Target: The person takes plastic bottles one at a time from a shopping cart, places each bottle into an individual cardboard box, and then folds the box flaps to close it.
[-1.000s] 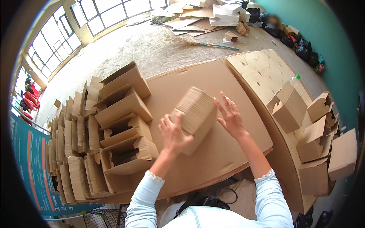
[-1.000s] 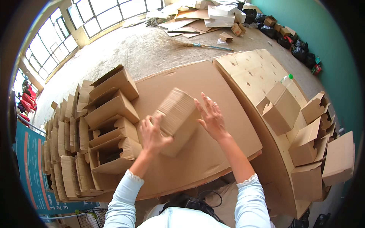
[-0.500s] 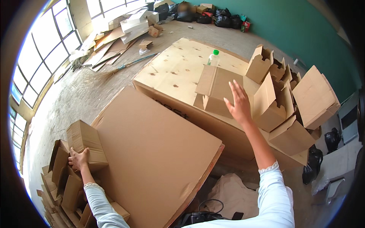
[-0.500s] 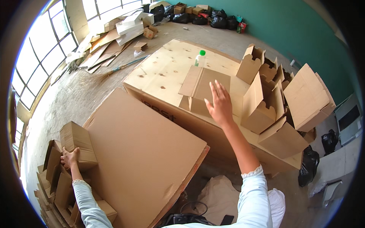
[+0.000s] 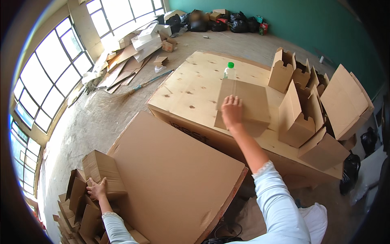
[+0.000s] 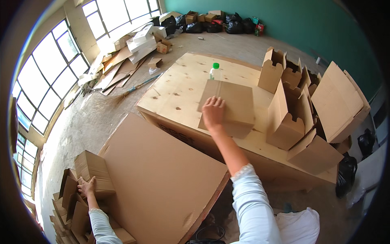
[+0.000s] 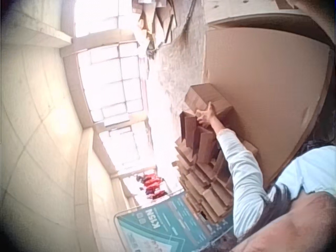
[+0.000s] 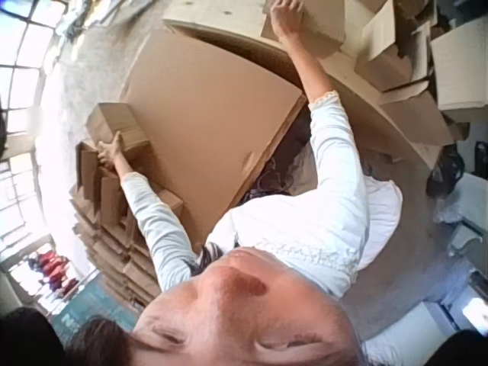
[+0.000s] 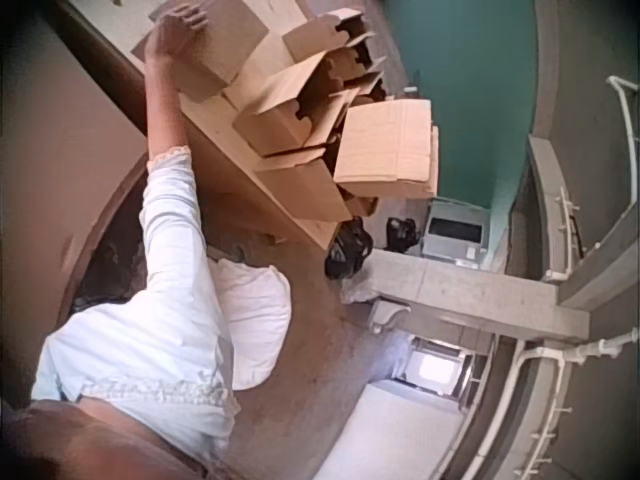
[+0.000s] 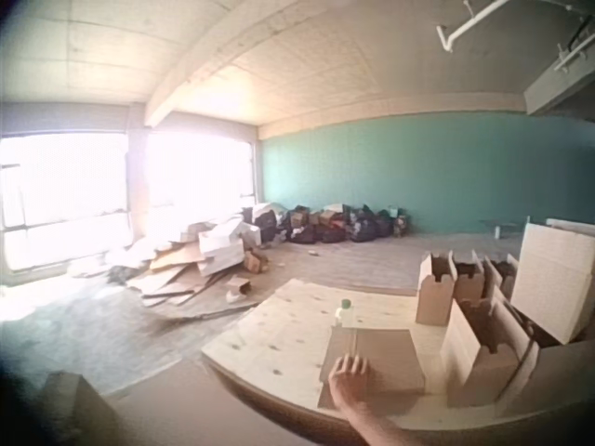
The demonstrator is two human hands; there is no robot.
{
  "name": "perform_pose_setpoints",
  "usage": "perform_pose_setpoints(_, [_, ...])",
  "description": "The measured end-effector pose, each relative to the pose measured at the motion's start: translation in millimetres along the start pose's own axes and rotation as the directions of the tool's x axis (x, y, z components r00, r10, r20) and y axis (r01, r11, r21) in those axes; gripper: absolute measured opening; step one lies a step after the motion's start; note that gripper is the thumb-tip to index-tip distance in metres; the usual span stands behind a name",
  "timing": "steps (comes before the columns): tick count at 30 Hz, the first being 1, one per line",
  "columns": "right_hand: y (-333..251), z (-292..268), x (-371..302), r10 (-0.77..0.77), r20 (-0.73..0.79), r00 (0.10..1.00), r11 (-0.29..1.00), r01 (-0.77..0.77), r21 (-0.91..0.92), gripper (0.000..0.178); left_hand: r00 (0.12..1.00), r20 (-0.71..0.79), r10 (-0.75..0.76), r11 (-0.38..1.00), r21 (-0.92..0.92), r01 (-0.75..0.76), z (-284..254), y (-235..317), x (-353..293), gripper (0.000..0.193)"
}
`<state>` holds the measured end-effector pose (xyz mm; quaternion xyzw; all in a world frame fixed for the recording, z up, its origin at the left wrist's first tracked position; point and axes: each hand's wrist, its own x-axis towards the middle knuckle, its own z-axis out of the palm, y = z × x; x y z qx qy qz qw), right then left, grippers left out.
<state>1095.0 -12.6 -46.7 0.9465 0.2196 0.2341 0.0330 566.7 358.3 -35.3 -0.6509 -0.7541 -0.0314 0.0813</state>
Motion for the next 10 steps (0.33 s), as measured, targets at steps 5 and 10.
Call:
perform_pose_setpoints(5, [118, -101, -42, 0.342, -0.215, 0.915, 0.729, -0.114, 0.675, 0.034, 1.000, -0.015, 0.007, 1.000, -0.004, -0.007, 3, 4, -3, 0.102])
perform_pose_setpoints(10, [143, -167, -115, 0.590, -0.221, 0.777, 0.374, -0.021, 0.927, 0.039, 0.993, 0.107, 0.042, 0.999, -0.032, -0.039, 5, 3, 14, 0.104])
